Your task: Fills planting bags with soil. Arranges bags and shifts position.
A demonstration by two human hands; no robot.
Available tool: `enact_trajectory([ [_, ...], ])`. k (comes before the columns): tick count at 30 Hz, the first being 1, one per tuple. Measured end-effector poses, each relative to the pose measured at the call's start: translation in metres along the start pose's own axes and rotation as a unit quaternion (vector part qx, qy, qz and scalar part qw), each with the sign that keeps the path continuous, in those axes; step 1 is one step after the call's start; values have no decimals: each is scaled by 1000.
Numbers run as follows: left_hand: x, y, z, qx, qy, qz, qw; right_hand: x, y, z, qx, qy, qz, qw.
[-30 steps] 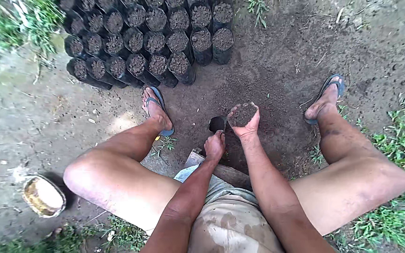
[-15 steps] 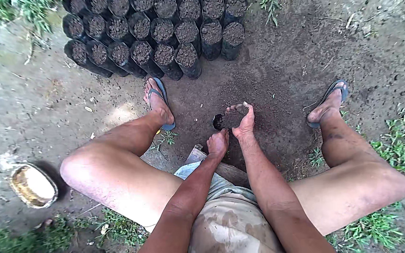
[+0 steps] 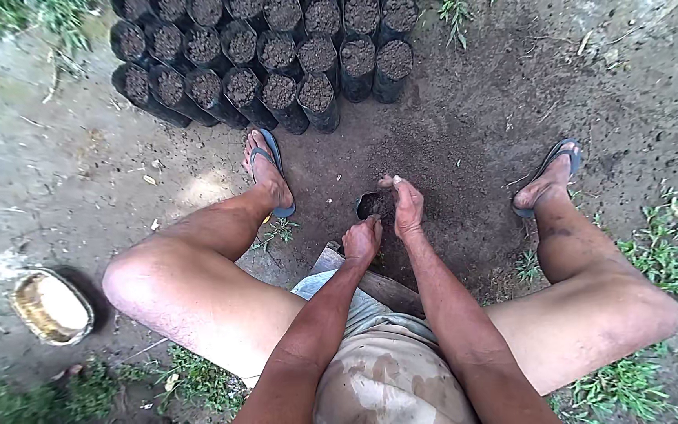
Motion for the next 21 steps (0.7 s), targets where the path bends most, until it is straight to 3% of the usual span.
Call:
enact_trajectory([
  [2,-15,-3,-19,71,60,-30,995,-6,-3,-21,43,176,1,983],
  [5,-35,-23,-43,127,112,-88,982,11,-2,-42,25,446,169,878],
  [7,-36,-43,-43,61,80,-82,992,35,2,-39,-75,506,286,810],
  [9,-34,-59,-36,-12,12,-52,998,55,4,-27,-155,521,316,778],
  [12,-39,-66,-58,-12,-7,-57,998,31,-1,-6,-183,535,255,784],
  [17,-36,-36,-122,25,58,-61,996,-29,14,11,-148,474,209,843],
  [21,-32,-50,-118,66,86,-41,993,-4,28,10,-118,452,203,861],
])
Point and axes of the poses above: each hand's wrist, its own y-axis away from the middle knuckle, its own z-axis out of the palm, x = y × z, the point moved 7 cm from there along -y, towards the middle knuckle, and after that the axes turned 8 degrees about -y, right-handed, at the moved point
